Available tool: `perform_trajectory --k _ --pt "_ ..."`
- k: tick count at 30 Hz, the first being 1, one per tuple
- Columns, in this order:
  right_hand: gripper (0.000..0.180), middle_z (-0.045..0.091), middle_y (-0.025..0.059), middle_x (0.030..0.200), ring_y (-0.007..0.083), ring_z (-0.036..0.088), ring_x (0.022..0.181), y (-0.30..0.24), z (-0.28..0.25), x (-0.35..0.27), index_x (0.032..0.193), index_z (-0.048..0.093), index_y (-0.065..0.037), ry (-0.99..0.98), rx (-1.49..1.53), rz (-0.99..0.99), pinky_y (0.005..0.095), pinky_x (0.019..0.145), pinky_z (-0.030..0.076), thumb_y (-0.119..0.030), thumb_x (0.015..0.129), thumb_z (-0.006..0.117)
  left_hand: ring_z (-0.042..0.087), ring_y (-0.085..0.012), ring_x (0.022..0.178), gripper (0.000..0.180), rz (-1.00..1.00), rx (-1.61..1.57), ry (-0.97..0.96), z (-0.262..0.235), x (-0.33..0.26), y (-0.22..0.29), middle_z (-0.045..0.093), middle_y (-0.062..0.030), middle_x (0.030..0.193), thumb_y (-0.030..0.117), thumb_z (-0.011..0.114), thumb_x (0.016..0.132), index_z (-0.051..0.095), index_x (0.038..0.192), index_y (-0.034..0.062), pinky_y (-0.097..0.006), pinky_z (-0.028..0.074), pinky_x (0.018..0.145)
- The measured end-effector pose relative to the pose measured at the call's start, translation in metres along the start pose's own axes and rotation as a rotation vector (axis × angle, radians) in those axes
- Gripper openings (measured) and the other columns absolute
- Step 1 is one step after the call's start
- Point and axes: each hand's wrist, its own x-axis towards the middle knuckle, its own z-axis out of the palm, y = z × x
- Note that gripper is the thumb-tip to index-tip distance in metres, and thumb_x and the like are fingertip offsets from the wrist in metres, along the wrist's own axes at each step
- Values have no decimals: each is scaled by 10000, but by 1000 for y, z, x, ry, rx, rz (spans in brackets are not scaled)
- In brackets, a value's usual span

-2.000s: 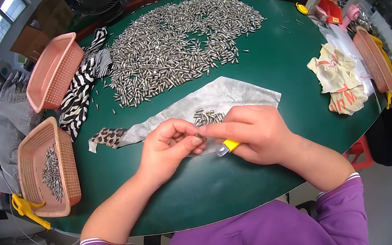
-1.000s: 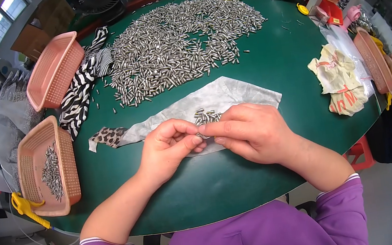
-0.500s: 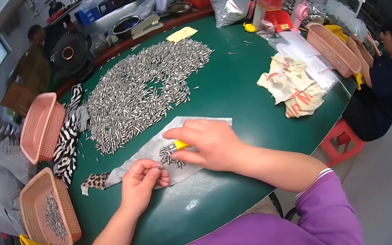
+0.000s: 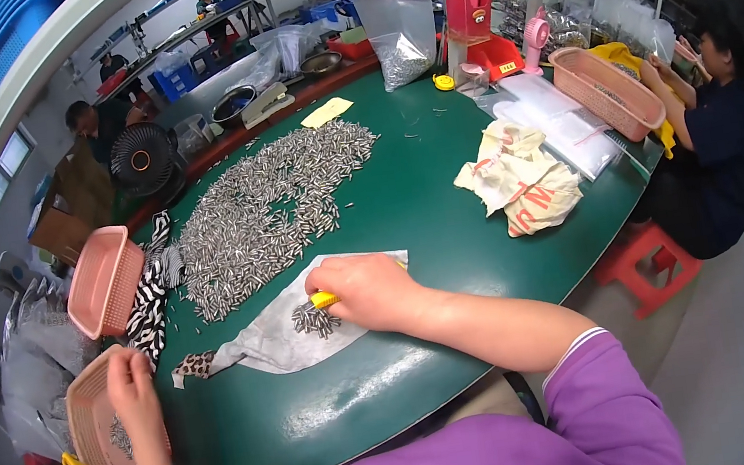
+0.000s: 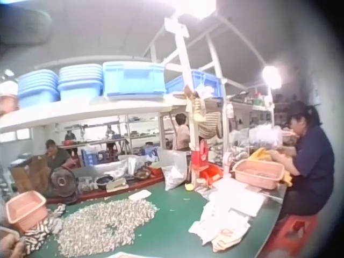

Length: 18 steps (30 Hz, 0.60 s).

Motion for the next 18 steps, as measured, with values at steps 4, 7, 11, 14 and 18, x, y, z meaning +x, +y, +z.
perform_trajectory --k 4,7,11,14,18 --pt "184 615 74 816 275 630 808 -2 2 -2 856 575 -90 -27 16 -3 405 684 506 -155 716 676 568 -344 712 161 -125 486 42 -53 -20 -42 580 -203 809 157 544 935 555 931 -4 -390 469 688" --pt "140 602 77 779 293 619 768 5 1 0 803 597 -94 6 28 -17 404 644 493 -177 720 673 581 -367 742 192 -135 768 -32 -69 -32 -68 597 -203 832 187 560 929 574 939 -4 -422 469 694" --pt "229 599 37 917 286 625 807 2 -6 7 934 618 -153 105 -25 50 395 671 519 -50 730 642 590 -333 788 213 -76 645 102 -66 -30 -61 607 -151 948 207 565 923 602 916 -3 -406 472 725" --pt "124 610 37 878 278 629 768 5 -14 10 874 638 -131 80 -70 121 377 647 512 -182 773 687 594 -292 880 254 48 456 -5 -33 -12 -19 618 -133 966 199 536 936 614 835 -21 -377 469 778" --pt "158 637 35 928 267 641 800 10 -11 9 914 646 -126 24 -34 199 361 671 518 -199 780 687 614 -288 928 206 205 189 -304 42 -17 40 639 -136 994 196 575 887 635 875 -1 -356 479 839"
